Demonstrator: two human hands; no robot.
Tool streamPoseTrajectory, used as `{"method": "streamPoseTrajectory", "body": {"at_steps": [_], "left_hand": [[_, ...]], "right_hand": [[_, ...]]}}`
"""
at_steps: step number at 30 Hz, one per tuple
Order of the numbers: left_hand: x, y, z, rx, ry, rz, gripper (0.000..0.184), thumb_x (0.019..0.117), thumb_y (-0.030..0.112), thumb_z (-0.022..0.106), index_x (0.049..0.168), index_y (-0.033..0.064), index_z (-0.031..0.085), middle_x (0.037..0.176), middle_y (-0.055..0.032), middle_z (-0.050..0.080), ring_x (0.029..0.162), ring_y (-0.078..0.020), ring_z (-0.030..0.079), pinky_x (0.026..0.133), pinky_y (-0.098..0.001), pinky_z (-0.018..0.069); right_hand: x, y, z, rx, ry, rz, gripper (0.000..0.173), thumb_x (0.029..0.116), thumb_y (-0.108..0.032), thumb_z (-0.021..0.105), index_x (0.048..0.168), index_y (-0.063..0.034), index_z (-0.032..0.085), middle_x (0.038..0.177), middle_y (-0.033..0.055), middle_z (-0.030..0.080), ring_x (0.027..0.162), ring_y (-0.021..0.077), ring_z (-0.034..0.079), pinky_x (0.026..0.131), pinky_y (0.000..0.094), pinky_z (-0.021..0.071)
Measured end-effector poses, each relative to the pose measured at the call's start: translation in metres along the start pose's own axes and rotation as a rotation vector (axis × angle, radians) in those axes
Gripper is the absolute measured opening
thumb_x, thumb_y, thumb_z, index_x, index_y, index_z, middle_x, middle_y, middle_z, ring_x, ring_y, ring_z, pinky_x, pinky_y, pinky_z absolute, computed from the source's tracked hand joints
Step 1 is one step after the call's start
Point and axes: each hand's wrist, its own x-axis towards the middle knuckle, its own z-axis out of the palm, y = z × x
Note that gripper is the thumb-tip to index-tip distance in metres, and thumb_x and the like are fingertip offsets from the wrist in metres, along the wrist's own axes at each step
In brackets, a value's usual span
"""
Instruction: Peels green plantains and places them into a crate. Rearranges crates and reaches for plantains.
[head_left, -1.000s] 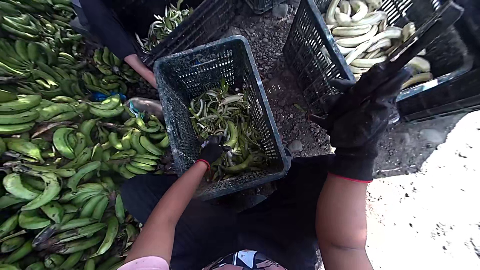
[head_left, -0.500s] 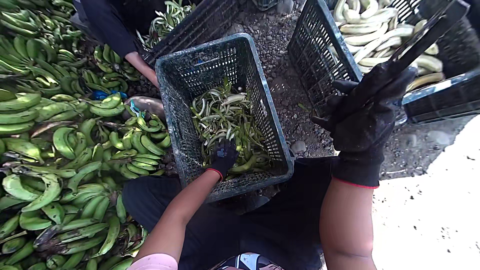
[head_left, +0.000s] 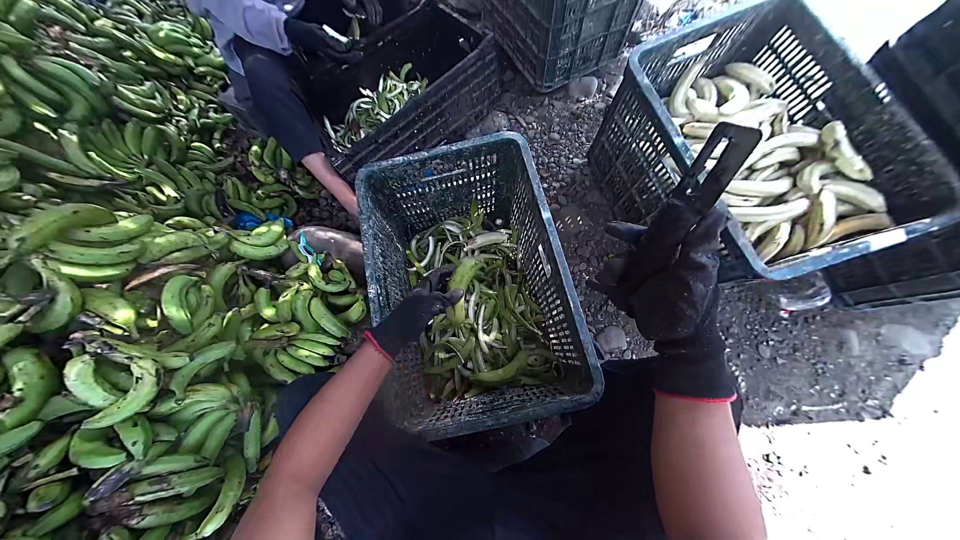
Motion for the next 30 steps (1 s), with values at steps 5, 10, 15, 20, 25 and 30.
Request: {"method": "streamPoseTrajectory", "body": {"at_steps": [5, 10, 15, 20, 25, 30], "left_hand": [[-0.032, 0.026, -0.051, -0.523, 0.037, 0.383, 0.047, 0.1006, 0.046, 0.058, 0.139, 0.0210, 0.051, 0.120, 0.0008, 0.070, 0.103, -0.0106, 0.069, 0.085, -0.0271, 0.0596], [-0.019, 0.010, -0.044, -0.082, 0.554, 0.215, 0.066, 0.0930, 0.023, 0.075, 0.150, 0.0161, 0.043, 0.133, -0.0075, 0.062, 0.115, -0.0162, 0.063, 0.098, -0.0406, 0.0538], [-0.009, 0.004, -0.029, -0.216, 0.633, 0.398, 0.053, 0.0928, 0.008, 0.073, 0.141, 0.0085, 0.051, 0.126, -0.0051, 0.065, 0.110, -0.0097, 0.065, 0.095, -0.0306, 0.0547], [-0.005, 0.007, -0.022, -0.159, 0.562, 0.540, 0.045, 0.0924, 0.006, 0.071, 0.135, 0.0049, 0.057, 0.130, -0.0041, 0.065, 0.113, -0.0076, 0.064, 0.098, -0.0287, 0.0537], [-0.002, 0.003, -0.020, -0.152, 0.516, 0.757, 0.043, 0.0920, 0.005, 0.069, 0.132, -0.0044, 0.056, 0.130, -0.0097, 0.064, 0.116, -0.0094, 0.063, 0.101, -0.0282, 0.0523], [-0.010, 0.009, -0.016, -0.267, 0.523, 0.773, 0.043, 0.0933, 0.006, 0.068, 0.134, -0.0012, 0.054, 0.130, -0.0068, 0.064, 0.116, -0.0119, 0.064, 0.100, -0.0307, 0.0540]], "right_hand": [[0.022, 0.027, 0.034, -0.048, -0.246, -0.010, 0.070, 0.1011, -0.072, 0.023, 0.143, -0.0220, 0.049, 0.072, -0.0019, 0.066, 0.053, 0.0073, 0.060, 0.046, 0.0235, 0.0513], [0.010, 0.063, 0.105, -0.114, -0.331, 0.294, 0.051, 0.1081, -0.045, 0.037, 0.138, -0.0047, 0.045, 0.069, -0.0008, 0.059, 0.057, 0.0136, 0.064, 0.061, 0.0345, 0.0622], [-0.034, 0.109, 0.149, -0.130, -0.302, 0.503, 0.053, 0.1125, -0.041, 0.026, 0.128, 0.0041, 0.050, 0.061, 0.0026, 0.058, 0.048, 0.0151, 0.062, 0.049, 0.0346, 0.0601], [-0.037, 0.082, 0.181, -0.067, -0.262, 0.205, 0.043, 0.1107, -0.032, 0.031, 0.123, 0.0041, 0.051, 0.059, -0.0028, 0.056, 0.048, 0.0112, 0.059, 0.051, 0.0316, 0.0600], [-0.027, 0.017, 0.194, 0.046, -0.260, -0.523, 0.062, 0.1020, -0.065, 0.041, 0.130, -0.0116, 0.058, 0.069, -0.0060, 0.068, 0.057, 0.0073, 0.066, 0.056, 0.0262, 0.0598], [-0.055, 0.152, 0.154, -0.453, -0.381, 0.539, 0.063, 0.1092, -0.056, 0.029, 0.109, -0.0010, 0.060, 0.069, 0.0046, 0.058, 0.055, 0.0163, 0.058, 0.055, 0.0366, 0.0548]]}}
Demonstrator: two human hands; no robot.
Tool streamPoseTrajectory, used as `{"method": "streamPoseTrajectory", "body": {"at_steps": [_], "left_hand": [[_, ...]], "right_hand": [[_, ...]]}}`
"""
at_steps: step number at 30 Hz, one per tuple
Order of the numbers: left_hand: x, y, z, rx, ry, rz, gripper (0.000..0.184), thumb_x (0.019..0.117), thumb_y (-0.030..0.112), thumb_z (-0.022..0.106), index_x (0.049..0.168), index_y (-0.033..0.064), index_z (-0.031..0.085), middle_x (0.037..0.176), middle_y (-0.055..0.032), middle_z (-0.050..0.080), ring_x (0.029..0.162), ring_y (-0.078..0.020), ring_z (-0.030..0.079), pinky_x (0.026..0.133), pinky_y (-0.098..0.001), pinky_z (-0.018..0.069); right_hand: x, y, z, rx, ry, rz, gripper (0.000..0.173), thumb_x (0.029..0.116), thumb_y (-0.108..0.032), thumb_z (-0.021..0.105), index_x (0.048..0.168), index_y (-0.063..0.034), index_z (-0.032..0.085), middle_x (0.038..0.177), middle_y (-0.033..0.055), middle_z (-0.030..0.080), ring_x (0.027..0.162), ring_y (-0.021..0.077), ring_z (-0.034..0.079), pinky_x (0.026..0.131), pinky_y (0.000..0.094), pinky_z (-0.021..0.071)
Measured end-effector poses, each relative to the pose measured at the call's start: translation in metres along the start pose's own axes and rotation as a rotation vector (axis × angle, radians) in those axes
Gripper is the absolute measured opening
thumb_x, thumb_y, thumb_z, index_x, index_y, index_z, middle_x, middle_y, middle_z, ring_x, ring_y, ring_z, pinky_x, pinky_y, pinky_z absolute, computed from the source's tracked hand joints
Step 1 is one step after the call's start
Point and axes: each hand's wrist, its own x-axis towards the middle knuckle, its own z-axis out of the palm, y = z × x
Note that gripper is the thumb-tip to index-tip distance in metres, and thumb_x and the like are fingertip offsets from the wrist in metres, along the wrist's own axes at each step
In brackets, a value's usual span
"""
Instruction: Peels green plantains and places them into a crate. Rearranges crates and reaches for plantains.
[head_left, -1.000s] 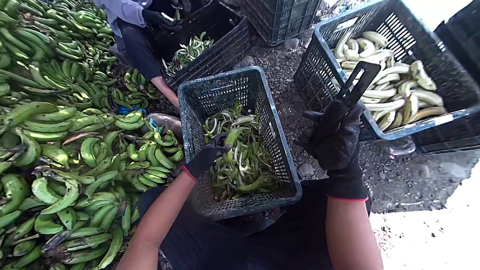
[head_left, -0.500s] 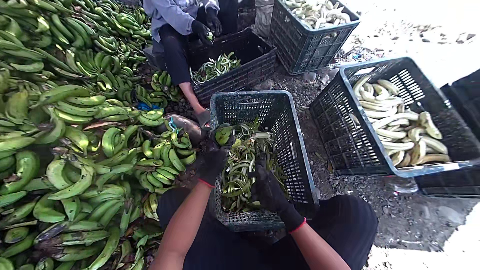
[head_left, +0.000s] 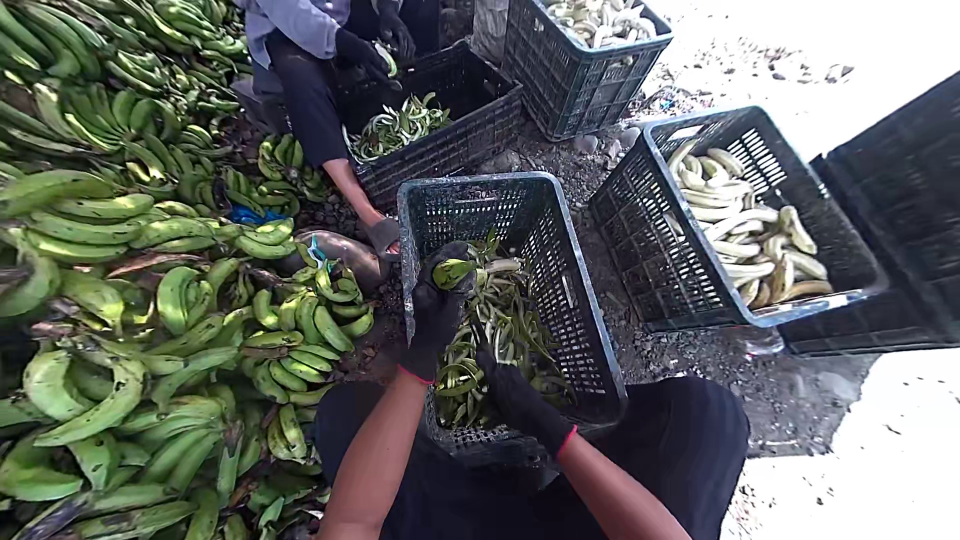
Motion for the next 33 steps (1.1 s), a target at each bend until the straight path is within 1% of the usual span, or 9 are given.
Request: {"method": "streamPoseTrajectory", "body": {"at_steps": [4, 6, 9, 12, 16, 22, 25, 29, 33], "left_hand": [[0.015, 0.011, -0.005, -0.216, 0.060, -0.174, 0.052, 0.0917, 0.008, 0.070, 0.139, 0.0085, 0.049, 0.119, -0.0015, 0.067, 0.104, -0.0100, 0.066, 0.089, -0.0289, 0.0578], [0.009, 0.008, -0.011, -0.325, 0.035, -0.279, 0.060, 0.0973, 0.037, 0.066, 0.147, 0.0169, 0.039, 0.117, -0.0009, 0.066, 0.101, -0.0115, 0.066, 0.087, -0.0314, 0.0577], [0.014, -0.002, -0.009, -0.477, 0.063, -0.400, 0.049, 0.1047, 0.058, 0.036, 0.129, 0.0195, 0.052, 0.093, -0.0002, 0.066, 0.076, -0.0116, 0.065, 0.066, -0.0313, 0.0585], [0.012, 0.000, -0.010, -0.354, 0.055, -0.451, 0.048, 0.1099, 0.048, 0.025, 0.137, 0.0192, 0.052, 0.105, -0.0001, 0.065, 0.088, -0.0089, 0.064, 0.077, -0.0318, 0.0571], [0.009, -0.004, -0.014, -0.250, -0.026, -0.447, 0.050, 0.1095, 0.050, 0.023, 0.136, 0.0226, 0.056, 0.088, -0.0025, 0.065, 0.069, -0.0111, 0.062, 0.061, -0.0282, 0.0553], [0.008, -0.005, -0.015, -0.178, -0.100, -0.452, 0.051, 0.1087, 0.053, 0.022, 0.135, 0.0272, 0.057, 0.082, -0.0023, 0.063, 0.060, -0.0102, 0.058, 0.052, -0.0254, 0.0514], [0.004, 0.000, -0.003, -0.110, -0.045, -0.518, 0.053, 0.1087, 0.054, 0.022, 0.130, 0.0240, 0.060, 0.086, -0.0018, 0.064, 0.065, -0.0096, 0.059, 0.057, -0.0265, 0.0522], [-0.011, -0.007, 0.017, -0.144, 0.084, -0.605, 0.047, 0.1116, 0.038, 0.023, 0.145, 0.0144, 0.046, 0.120, -0.0033, 0.061, 0.101, -0.0079, 0.060, 0.087, -0.0314, 0.0532], [-0.020, -0.008, 0.042, -0.116, 0.199, -0.708, 0.046, 0.1123, 0.033, 0.022, 0.142, 0.0081, 0.046, 0.117, -0.0097, 0.058, 0.100, -0.0138, 0.059, 0.086, -0.0355, 0.0524]], "right_hand": [[0.004, -0.012, -0.006, 0.096, -0.023, 0.038, 0.063, 0.1092, -0.056, 0.024, 0.130, -0.0032, 0.052, 0.067, 0.0046, 0.058, 0.050, 0.0171, 0.058, 0.049, 0.0355, 0.0555], [0.007, -0.045, -0.024, 0.024, 0.079, -0.130, 0.058, 0.1105, -0.050, 0.028, 0.136, -0.0029, 0.050, 0.077, 0.0039, 0.062, 0.058, 0.0124, 0.061, 0.056, 0.0320, 0.0568], [0.016, -0.078, -0.067, -0.358, 0.123, -0.407, 0.060, 0.1050, -0.053, 0.040, 0.148, -0.0125, 0.050, 0.128, 0.0082, 0.067, 0.116, 0.0183, 0.063, 0.101, 0.0471, 0.0496], [0.029, -0.091, -0.089, -0.652, 0.030, -0.564, 0.064, 0.1032, -0.057, 0.042, 0.159, -0.0262, 0.039, 0.155, 0.0092, 0.049, 0.139, 0.0334, 0.047, 0.112, 0.0617, 0.0367], [0.030, -0.087, -0.087, -0.867, 0.031, -0.528, 0.075, 0.0906, -0.083, 0.033, 0.155, -0.0459, 0.041, 0.138, 0.0163, 0.058, 0.127, 0.0419, 0.052, 0.097, 0.0681, 0.0432], [0.034, -0.063, -0.081, -0.873, 0.222, -0.539, 0.064, 0.0969, -0.074, 0.032, 0.139, -0.0367, 0.064, 0.124, 0.0154, 0.064, 0.119, 0.0401, 0.056, 0.093, 0.0648, 0.0437], [0.038, -0.070, -0.076, -0.822, 0.256, -0.437, 0.061, 0.0963, -0.073, 0.035, 0.136, -0.0363, 0.065, 0.125, 0.0170, 0.064, 0.120, 0.0431, 0.055, 0.092, 0.0677, 0.0434], [0.052, -0.070, -0.067, -0.768, 0.440, -0.358, 0.060, 0.0972, -0.067, 0.041, 0.140, -0.0312, 0.063, 0.130, 0.0251, 0.060, 0.122, 0.0500, 0.053, 0.088, 0.0698, 0.0448], [0.063, -0.069, -0.071, -0.690, 0.532, -0.244, 0.047, 0.1009, -0.049, 0.053, 0.141, -0.0258, 0.060, 0.133, 0.0291, 0.056, 0.124, 0.0533, 0.050, 0.085, 0.0730, 0.0428]]}}
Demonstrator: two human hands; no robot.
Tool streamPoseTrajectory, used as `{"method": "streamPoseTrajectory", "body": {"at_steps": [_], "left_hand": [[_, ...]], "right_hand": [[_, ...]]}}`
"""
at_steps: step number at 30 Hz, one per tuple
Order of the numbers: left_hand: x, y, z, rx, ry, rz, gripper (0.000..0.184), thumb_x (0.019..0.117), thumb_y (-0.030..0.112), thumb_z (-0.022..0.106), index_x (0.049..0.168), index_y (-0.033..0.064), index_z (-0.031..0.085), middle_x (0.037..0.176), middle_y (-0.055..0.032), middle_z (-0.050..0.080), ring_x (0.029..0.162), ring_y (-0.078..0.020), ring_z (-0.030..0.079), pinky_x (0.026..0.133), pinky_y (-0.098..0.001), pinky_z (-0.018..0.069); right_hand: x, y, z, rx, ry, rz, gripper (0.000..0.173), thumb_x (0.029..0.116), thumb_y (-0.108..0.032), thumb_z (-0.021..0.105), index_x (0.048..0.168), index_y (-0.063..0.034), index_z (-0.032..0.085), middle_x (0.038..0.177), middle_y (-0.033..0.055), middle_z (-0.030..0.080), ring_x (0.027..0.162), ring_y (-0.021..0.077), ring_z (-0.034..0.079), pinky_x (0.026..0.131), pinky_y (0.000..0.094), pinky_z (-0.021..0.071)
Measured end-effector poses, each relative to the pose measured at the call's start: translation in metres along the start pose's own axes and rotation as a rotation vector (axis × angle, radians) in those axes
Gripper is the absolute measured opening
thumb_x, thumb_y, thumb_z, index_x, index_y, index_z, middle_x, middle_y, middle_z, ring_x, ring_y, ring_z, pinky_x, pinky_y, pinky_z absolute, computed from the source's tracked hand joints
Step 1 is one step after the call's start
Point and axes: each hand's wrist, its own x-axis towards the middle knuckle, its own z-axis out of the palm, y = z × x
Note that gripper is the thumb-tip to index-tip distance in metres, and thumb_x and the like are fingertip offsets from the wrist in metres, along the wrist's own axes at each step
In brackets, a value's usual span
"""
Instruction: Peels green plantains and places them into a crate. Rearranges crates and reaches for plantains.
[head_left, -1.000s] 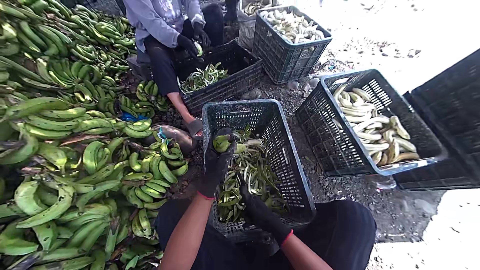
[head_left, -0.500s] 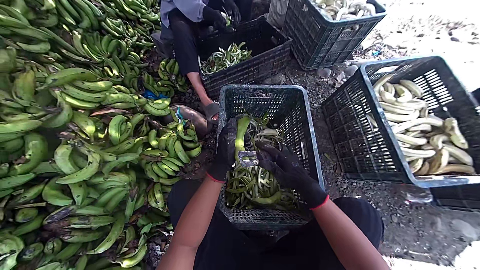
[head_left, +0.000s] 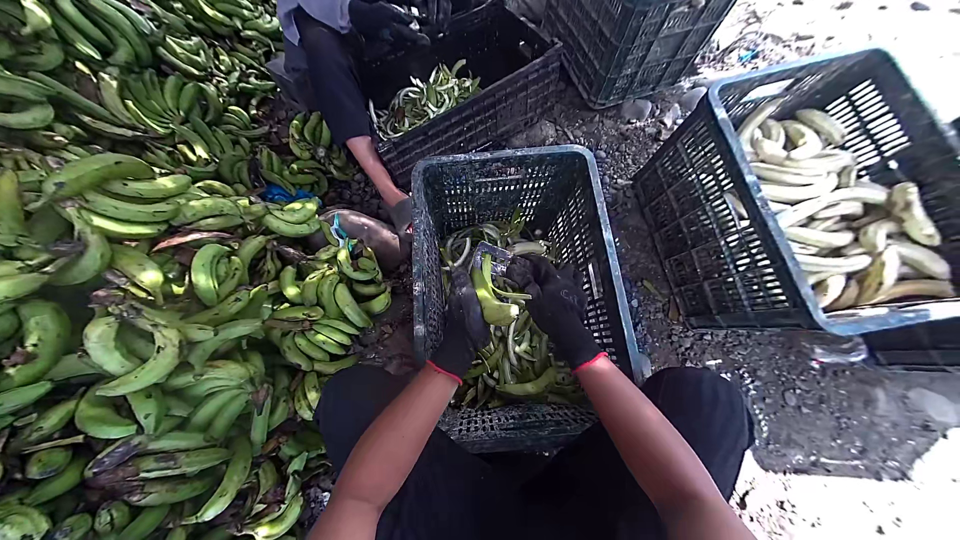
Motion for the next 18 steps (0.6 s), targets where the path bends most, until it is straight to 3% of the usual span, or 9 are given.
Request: {"method": "streamPoseTrajectory", "body": {"at_steps": [4, 7, 9, 11, 12, 14, 15, 17, 18], "left_hand": [[-0.005, 0.001, 0.002, 0.030, -0.005, -0.070, 0.039, 0.1117, 0.026, 0.025, 0.137, 0.0065, 0.047, 0.112, -0.0103, 0.056, 0.095, -0.0145, 0.057, 0.082, -0.0350, 0.0518], [-0.014, -0.008, -0.001, -0.084, -0.083, -0.129, 0.045, 0.1126, 0.035, 0.021, 0.126, 0.0062, 0.053, 0.091, -0.0070, 0.059, 0.075, -0.0140, 0.060, 0.069, -0.0319, 0.0551], [-0.013, -0.004, -0.006, -0.149, -0.112, -0.126, 0.046, 0.1124, 0.037, 0.020, 0.124, 0.0073, 0.053, 0.085, -0.0051, 0.059, 0.068, -0.0135, 0.060, 0.063, -0.0297, 0.0549], [-0.004, -0.001, -0.017, -0.097, -0.132, -0.063, 0.047, 0.1110, 0.043, 0.028, 0.134, 0.0109, 0.054, 0.088, -0.0050, 0.063, 0.069, -0.0138, 0.062, 0.066, -0.0313, 0.0569], [0.003, 0.001, -0.023, -0.077, -0.145, -0.032, 0.046, 0.1099, 0.043, 0.035, 0.137, 0.0105, 0.052, 0.094, -0.0068, 0.064, 0.074, -0.0159, 0.064, 0.071, -0.0344, 0.0581], [0.012, 0.004, -0.029, -0.077, -0.129, 0.048, 0.046, 0.1083, 0.040, 0.044, 0.142, 0.0090, 0.049, 0.103, -0.0104, 0.065, 0.081, -0.0196, 0.068, 0.074, -0.0397, 0.0610], [0.012, 0.006, -0.030, -0.047, -0.122, 0.131, 0.047, 0.1083, 0.039, 0.044, 0.144, 0.0091, 0.047, 0.111, -0.0099, 0.066, 0.087, -0.0177, 0.069, 0.077, -0.0383, 0.0610], [0.009, 0.010, -0.031, 0.068, -0.092, 0.341, 0.055, 0.1064, 0.046, 0.044, 0.151, 0.0147, 0.043, 0.129, -0.0046, 0.063, 0.103, -0.0100, 0.064, 0.090, -0.0315, 0.0547], [0.012, 0.012, -0.030, 0.073, -0.059, 0.413, 0.058, 0.1042, 0.052, 0.044, 0.151, 0.0192, 0.042, 0.123, -0.0012, 0.065, 0.098, -0.0077, 0.064, 0.086, -0.0291, 0.0558]], "right_hand": [[0.000, 0.010, 0.002, -0.006, 0.002, 0.022, 0.047, 0.1014, -0.053, 0.050, 0.139, -0.0283, 0.061, 0.132, 0.0263, 0.058, 0.122, 0.0517, 0.052, 0.083, 0.0723, 0.0436], [0.003, 0.030, -0.013, 0.124, 0.031, 0.052, 0.065, 0.1006, -0.072, 0.033, 0.134, -0.0238, 0.061, 0.113, 0.0221, 0.067, 0.104, 0.0464, 0.062, 0.078, 0.0703, 0.0459], [0.002, 0.031, -0.027, 0.239, 0.029, 0.014, 0.068, 0.1016, -0.071, 0.032, 0.138, -0.0209, 0.058, 0.111, 0.0225, 0.068, 0.101, 0.0451, 0.064, 0.079, 0.0701, 0.0472], [-0.006, 0.026, -0.032, 0.286, 0.019, -0.055, 0.067, 0.1012, -0.072, 0.030, 0.139, -0.0242, 0.058, 0.111, 0.0174, 0.067, 0.098, 0.0378, 0.065, 0.077, 0.0648, 0.0494], [-0.007, 0.024, -0.033, 0.283, -0.004, -0.102, 0.070, 0.1008, -0.073, 0.027, 0.140, -0.0236, 0.058, 0.116, 0.0146, 0.068, 0.104, 0.0340, 0.065, 0.084, 0.0632, 0.0502], [-0.006, 0.020, -0.025, 0.236, -0.028, -0.199, 0.077, 0.1000, -0.074, 0.022, 0.130, -0.0163, 0.063, 0.109, 0.0128, 0.069, 0.101, 0.0305, 0.066, 0.084, 0.0596, 0.0506], [-0.009, 0.018, -0.019, 0.209, -0.062, -0.221, 0.077, 0.1005, -0.073, 0.023, 0.127, -0.0142, 0.066, 0.106, 0.0134, 0.070, 0.100, 0.0318, 0.067, 0.084, 0.0602, 0.0503], [-0.020, 0.012, -0.012, 0.161, -0.199, -0.207, 0.074, 0.1014, -0.070, 0.025, 0.131, -0.0160, 0.066, 0.117, 0.0138, 0.070, 0.113, 0.0352, 0.064, 0.095, 0.0642, 0.0459], [-0.024, 0.009, -0.010, 0.163, -0.254, -0.196, 0.071, 0.1018, -0.069, 0.027, 0.133, -0.0175, 0.065, 0.123, 0.0125, 0.069, 0.119, 0.0340, 0.061, 0.100, 0.0642, 0.0435]]}}
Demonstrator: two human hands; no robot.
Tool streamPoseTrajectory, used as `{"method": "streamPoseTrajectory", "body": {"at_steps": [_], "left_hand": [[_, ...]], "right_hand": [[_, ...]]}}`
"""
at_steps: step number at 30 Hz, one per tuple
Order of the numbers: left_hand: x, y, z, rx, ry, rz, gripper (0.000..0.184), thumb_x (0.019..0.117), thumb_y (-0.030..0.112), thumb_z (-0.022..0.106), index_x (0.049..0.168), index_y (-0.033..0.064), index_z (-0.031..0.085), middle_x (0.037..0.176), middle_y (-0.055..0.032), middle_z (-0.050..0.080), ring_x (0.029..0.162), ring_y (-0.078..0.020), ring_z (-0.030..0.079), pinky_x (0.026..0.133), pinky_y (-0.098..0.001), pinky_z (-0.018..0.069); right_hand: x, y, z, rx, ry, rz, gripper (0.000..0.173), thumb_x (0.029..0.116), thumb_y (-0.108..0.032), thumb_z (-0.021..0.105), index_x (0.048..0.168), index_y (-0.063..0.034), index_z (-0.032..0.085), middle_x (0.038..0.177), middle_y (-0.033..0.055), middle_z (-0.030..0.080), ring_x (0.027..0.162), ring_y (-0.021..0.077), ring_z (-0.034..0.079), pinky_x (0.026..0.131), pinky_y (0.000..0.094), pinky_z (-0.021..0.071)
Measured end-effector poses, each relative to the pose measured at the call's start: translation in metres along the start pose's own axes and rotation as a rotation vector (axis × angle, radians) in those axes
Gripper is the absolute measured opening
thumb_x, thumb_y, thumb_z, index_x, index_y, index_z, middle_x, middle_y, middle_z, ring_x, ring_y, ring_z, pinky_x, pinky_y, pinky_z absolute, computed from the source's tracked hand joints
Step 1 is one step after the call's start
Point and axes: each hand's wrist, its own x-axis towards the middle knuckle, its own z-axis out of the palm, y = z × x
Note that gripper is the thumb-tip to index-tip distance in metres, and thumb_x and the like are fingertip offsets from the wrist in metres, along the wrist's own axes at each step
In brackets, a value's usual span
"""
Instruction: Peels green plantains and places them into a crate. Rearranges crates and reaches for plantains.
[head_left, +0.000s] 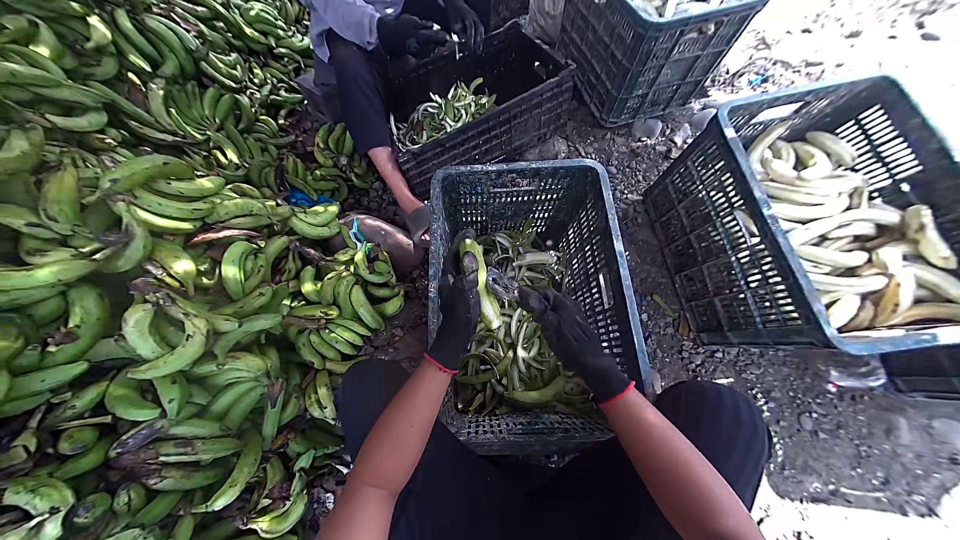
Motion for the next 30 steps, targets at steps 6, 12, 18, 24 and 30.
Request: {"method": "streamPoseTrajectory", "body": {"at_steps": [6, 12, 18, 24, 30], "left_hand": [[0.014, 0.004, -0.009, 0.128, 0.175, 0.132, 0.049, 0.1108, 0.038, 0.028, 0.156, 0.0194, 0.035, 0.134, -0.0046, 0.059, 0.105, -0.0093, 0.062, 0.091, -0.0324, 0.0545], [-0.014, 0.002, 0.004, -0.121, -0.222, -0.262, 0.039, 0.1108, 0.032, 0.030, 0.141, 0.0146, 0.048, 0.103, -0.0005, 0.064, 0.080, -0.0051, 0.061, 0.070, -0.0241, 0.0549], [-0.012, 0.000, 0.019, -0.185, -0.397, -0.551, 0.042, 0.1118, 0.038, 0.023, 0.121, 0.0124, 0.055, 0.078, -0.0025, 0.063, 0.064, -0.0113, 0.063, 0.057, -0.0258, 0.0556], [-0.008, -0.003, 0.009, -0.176, -0.320, -0.472, 0.051, 0.1108, 0.041, 0.015, 0.146, 0.0173, 0.044, 0.096, -0.0075, 0.070, 0.076, -0.0158, 0.069, 0.065, -0.0306, 0.0592], [-0.005, -0.010, 0.004, 0.051, 0.189, 0.063, 0.054, 0.1088, 0.046, 0.032, 0.153, 0.0155, 0.040, 0.139, -0.0055, 0.058, 0.119, -0.0163, 0.058, 0.099, -0.0423, 0.0502]], "right_hand": [[-0.018, -0.019, -0.003, -0.148, -0.038, 0.082, 0.080, 0.0920, -0.077, 0.036, 0.140, -0.0189, 0.062, 0.133, 0.0237, 0.059, 0.128, 0.0460, 0.051, 0.095, 0.0691, 0.0416], [0.009, -0.011, -0.002, -0.130, 0.171, 0.159, 0.070, 0.0912, -0.075, 0.047, 0.135, -0.0229, 0.064, 0.134, 0.0269, 0.057, 0.126, 0.0509, 0.050, 0.091, 0.0733, 0.0417], [0.001, 0.001, -0.025, -0.034, 0.329, 0.158, 0.052, 0.0983, -0.061, 0.051, 0.136, -0.0255, 0.060, 0.126, 0.0249, 0.058, 0.114, 0.0490, 0.056, 0.078, 0.0714, 0.0449], [0.003, 0.014, -0.044, 0.031, 0.358, 0.090, 0.069, 0.0983, -0.075, 0.029, 0.136, -0.0249, 0.059, 0.109, 0.0145, 0.067, 0.097, 0.0368, 0.065, 0.073, 0.0644, 0.0486], [-0.004, -0.014, 0.004, -0.099, 0.067, 0.028, 0.063, 0.1024, -0.063, 0.035, 0.127, -0.0151, 0.068, 0.114, 0.0170, 0.069, 0.111, 0.0389, 0.062, 0.094, 0.0653, 0.0452]]}}
